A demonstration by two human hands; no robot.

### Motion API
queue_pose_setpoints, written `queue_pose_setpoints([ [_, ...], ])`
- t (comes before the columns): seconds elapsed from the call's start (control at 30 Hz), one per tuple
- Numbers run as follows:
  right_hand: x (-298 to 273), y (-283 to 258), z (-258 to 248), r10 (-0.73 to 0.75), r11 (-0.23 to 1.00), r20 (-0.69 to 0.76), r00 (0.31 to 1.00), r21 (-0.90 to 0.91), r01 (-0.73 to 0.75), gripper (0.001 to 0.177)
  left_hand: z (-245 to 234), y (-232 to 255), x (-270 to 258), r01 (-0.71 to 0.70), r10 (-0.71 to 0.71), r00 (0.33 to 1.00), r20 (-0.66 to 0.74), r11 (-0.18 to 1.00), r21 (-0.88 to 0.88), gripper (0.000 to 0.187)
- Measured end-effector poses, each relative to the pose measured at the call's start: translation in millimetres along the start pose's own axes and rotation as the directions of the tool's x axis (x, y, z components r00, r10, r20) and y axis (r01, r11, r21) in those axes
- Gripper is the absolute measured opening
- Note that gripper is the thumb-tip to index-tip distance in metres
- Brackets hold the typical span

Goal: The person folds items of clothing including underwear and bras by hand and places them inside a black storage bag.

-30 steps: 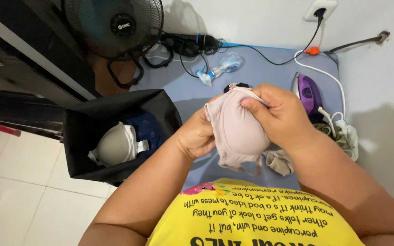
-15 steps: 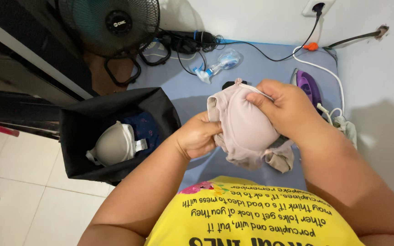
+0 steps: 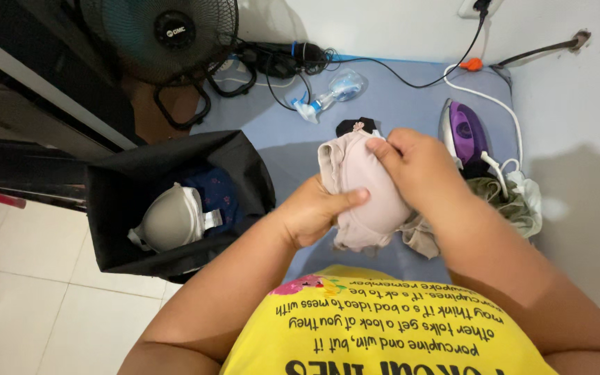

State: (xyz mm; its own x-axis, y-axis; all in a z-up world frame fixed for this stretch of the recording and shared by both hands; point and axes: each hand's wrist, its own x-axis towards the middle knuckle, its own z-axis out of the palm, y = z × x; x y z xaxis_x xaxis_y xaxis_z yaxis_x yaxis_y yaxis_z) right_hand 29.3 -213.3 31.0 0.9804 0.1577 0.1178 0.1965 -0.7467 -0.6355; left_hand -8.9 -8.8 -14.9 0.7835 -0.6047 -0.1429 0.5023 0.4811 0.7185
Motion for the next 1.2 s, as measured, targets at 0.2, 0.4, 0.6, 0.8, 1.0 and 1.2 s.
queue_pose_setpoints([
  [0.2,4.3,42.9,-21.2,-0.083,0.478,0.547,0.833,0.755,-0.448,0.028,-19.0,23.5,-12.8,-0.031,0.025,0.999,-0.037,0.981,-0.190,0.055],
  [0.4,2.6,40.8,-20.8,-0.076,0.561,0.584,0.808,0.695,-0.449,0.024,-26.1,25.1,-13.2,-0.037,0.033,0.999,-0.021,0.968,-0.247,0.058],
  [0.6,-2.2,42.9,-16.4,-0.093,0.572,0.658,0.747,0.650,-0.501,0.014,-32.6,24.9,-12.3,-0.012,0.011,1.000,-0.007,0.979,-0.205,0.060],
  [0.8,-3.0,42.9,-6.0,-0.234,0.415,0.426,0.874,0.856,-0.306,0.012,-31.4,27.3,-14.2,0.015,-0.001,0.999,0.053,0.964,-0.265,0.065],
  [1.0,6.1,32.4,9.8,0.095,0.409,0.348,0.933,0.841,-0.355,0.010,-24.3,16.5,-8.9,-0.037,0.063,0.996,0.067,0.939,-0.341,0.062],
  [1.2,-5.6,-13.5,18.0,0.281,-0.059,0.409,0.868,0.910,-0.410,0.046,-13.3,6.5,3.6,-0.077,0.106,0.994,0.028,0.856,-0.510,0.057],
])
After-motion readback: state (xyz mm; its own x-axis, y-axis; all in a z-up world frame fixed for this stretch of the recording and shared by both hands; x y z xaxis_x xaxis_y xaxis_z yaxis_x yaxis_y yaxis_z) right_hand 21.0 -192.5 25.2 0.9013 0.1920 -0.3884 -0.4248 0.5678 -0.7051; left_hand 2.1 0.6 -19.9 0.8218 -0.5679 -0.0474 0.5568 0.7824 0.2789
